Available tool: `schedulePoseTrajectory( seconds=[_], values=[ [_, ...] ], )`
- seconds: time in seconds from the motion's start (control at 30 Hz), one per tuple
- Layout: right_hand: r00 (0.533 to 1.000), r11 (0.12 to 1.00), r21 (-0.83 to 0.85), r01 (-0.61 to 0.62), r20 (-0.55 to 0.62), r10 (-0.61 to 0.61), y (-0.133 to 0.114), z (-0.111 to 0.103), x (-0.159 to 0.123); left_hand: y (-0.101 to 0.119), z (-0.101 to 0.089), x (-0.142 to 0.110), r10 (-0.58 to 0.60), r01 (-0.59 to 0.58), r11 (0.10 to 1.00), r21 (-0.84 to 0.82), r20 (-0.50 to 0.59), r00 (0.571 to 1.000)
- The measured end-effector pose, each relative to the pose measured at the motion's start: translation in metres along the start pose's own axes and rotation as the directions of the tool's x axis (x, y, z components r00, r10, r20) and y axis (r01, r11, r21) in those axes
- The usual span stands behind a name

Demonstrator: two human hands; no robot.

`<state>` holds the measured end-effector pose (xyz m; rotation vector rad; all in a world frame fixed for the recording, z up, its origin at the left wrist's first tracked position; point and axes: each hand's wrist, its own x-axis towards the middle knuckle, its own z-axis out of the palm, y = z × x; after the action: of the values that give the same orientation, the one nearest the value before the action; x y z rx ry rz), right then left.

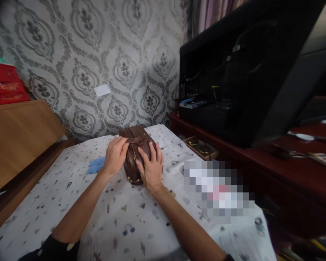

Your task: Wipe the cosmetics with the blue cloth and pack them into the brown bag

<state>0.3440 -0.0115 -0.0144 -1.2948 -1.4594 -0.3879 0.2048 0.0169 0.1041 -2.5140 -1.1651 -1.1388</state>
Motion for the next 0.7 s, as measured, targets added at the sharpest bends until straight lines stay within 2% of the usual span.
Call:
schedulePoseTrajectory(
  seconds=[0.1,0.2,0.4,0.53,0.7],
  values=[
    [1.0,1.0,0.015,-0.009,0.0,0.009,-0.002,-0.001,0.0,0.008,-0.006,0.002,-0.001,0.0,0.999,0.036,0.043,0.999],
    [0.999,0.998,0.06,-0.027,-0.038,0.03,-0.003,-0.002,0.0,0.017,-0.005,0.014,-0.032,0.027,0.997,0.069,0.07,0.997],
    [0.985,0.983,0.164,-0.083,-0.134,0.106,-0.003,-0.004,-0.001,0.033,0.019,0.045,-0.022,0.003,0.991,0.132,0.141,0.99],
    [0.983,0.982,0.169,-0.089,-0.145,0.114,-0.004,-0.006,-0.002,0.029,0.033,0.058,-0.088,0.07,0.99,0.122,0.15,0.985],
    [0.982,0.987,0.152,-0.053,-0.173,0.08,-0.005,-0.005,-0.003,0.016,0.043,0.07,-0.2,0.206,0.977,-0.051,0.097,0.975]
  ],
)
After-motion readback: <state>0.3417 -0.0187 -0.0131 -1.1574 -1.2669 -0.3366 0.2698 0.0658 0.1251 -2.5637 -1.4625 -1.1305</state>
